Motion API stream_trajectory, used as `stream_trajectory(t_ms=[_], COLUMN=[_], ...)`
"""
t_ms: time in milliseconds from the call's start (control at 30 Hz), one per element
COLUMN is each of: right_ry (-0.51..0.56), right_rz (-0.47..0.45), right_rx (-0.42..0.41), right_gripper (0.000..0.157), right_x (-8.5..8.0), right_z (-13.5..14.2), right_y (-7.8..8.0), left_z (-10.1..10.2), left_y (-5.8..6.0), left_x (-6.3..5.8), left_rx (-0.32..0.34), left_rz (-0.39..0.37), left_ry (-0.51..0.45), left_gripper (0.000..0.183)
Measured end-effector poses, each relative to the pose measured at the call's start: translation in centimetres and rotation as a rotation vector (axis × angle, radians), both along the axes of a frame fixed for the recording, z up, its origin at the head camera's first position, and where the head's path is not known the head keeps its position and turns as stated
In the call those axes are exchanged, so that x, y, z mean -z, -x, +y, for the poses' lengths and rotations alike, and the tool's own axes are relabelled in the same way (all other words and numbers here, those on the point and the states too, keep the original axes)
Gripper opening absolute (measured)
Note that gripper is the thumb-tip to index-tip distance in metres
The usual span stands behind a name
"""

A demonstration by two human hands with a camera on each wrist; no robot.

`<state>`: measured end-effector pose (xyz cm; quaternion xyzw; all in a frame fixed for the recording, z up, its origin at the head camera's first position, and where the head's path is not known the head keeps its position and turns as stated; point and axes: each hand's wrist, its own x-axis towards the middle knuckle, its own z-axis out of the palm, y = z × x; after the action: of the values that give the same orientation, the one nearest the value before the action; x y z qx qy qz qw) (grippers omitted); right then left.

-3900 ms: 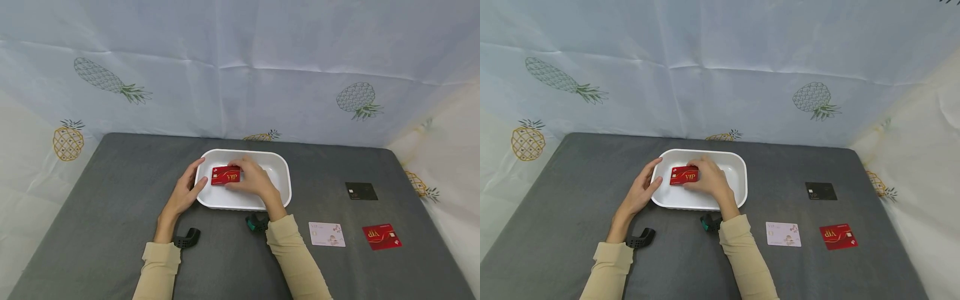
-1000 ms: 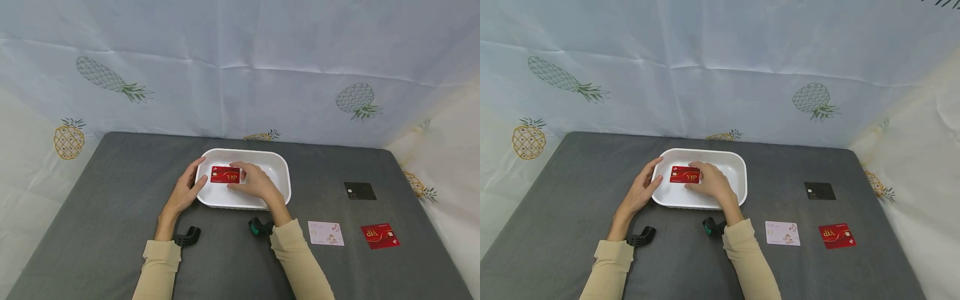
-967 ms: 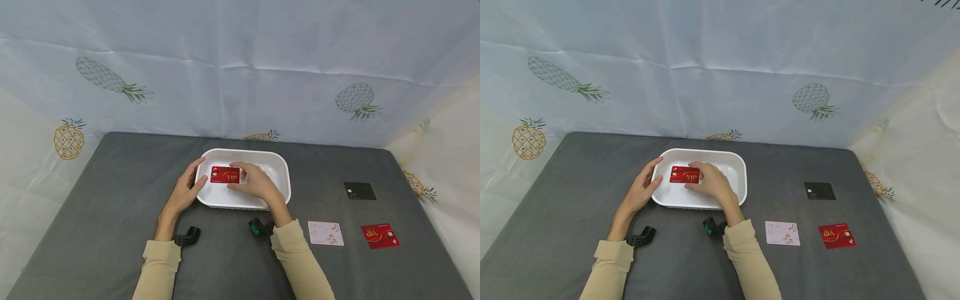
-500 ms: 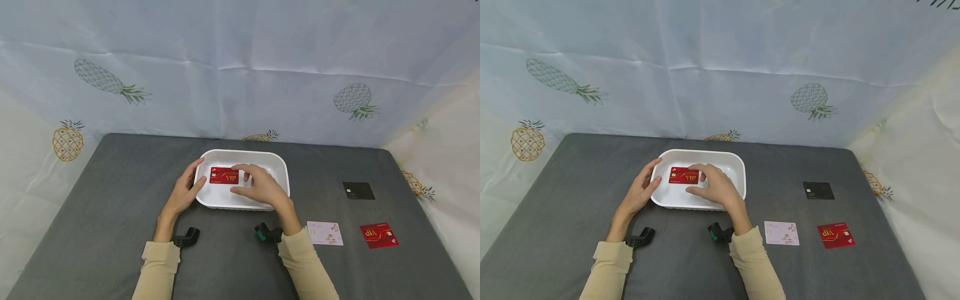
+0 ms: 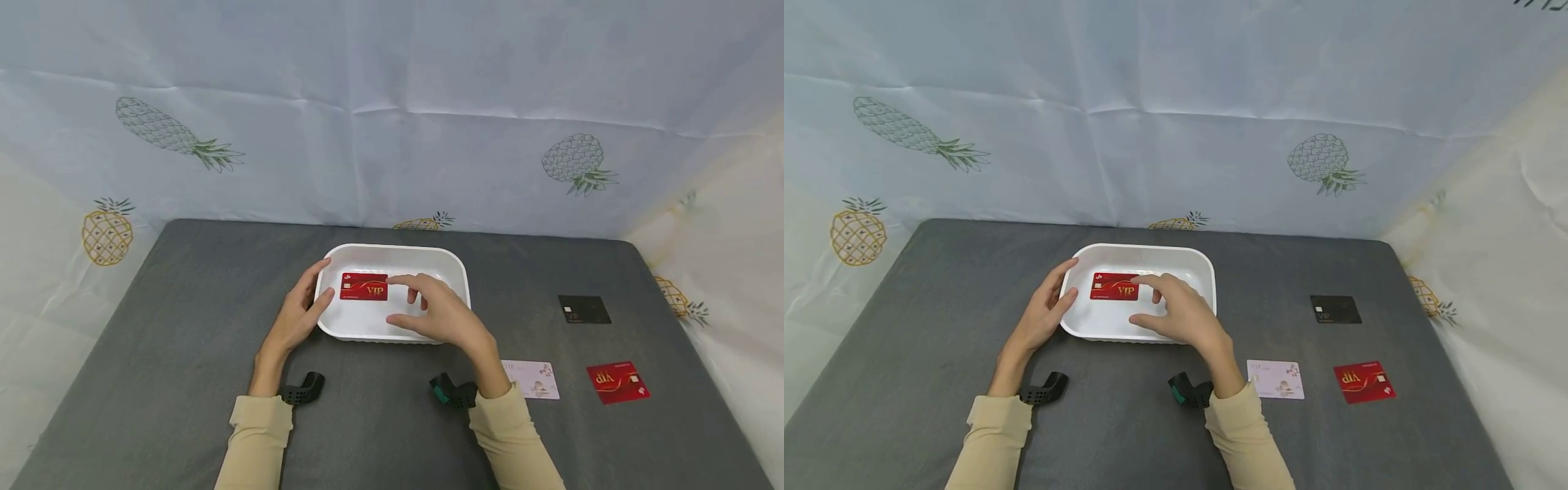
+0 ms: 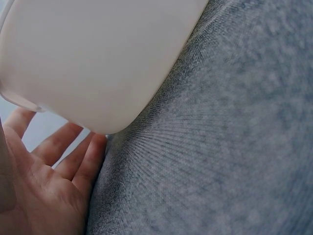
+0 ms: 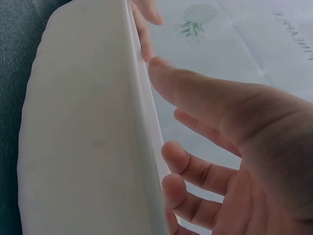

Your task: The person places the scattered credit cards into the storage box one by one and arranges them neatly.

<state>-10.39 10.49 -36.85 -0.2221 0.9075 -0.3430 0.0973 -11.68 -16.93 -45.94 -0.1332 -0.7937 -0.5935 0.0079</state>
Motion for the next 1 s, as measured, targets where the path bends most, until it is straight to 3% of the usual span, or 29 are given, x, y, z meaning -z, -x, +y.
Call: stream_trajectory(t_ms=[667,1000], right_ry=[0.090,0.134], right_rz=[0.027,0.100], right_rx=[-0.037,-0.062], right_gripper=[0.060,0.058], right_x=[0.2,0.6], right_z=[2.8,4.4], right_y=[-2.0,-3.2], left_z=[0.1,0.1], left_y=[-0.1,0.0], left_x=[0.0,0.0], left_rx=[0.003,-0.003], left_rz=[0.004,0.004], left_ry=[0.002,0.008], left_gripper=[0.059,0.059])
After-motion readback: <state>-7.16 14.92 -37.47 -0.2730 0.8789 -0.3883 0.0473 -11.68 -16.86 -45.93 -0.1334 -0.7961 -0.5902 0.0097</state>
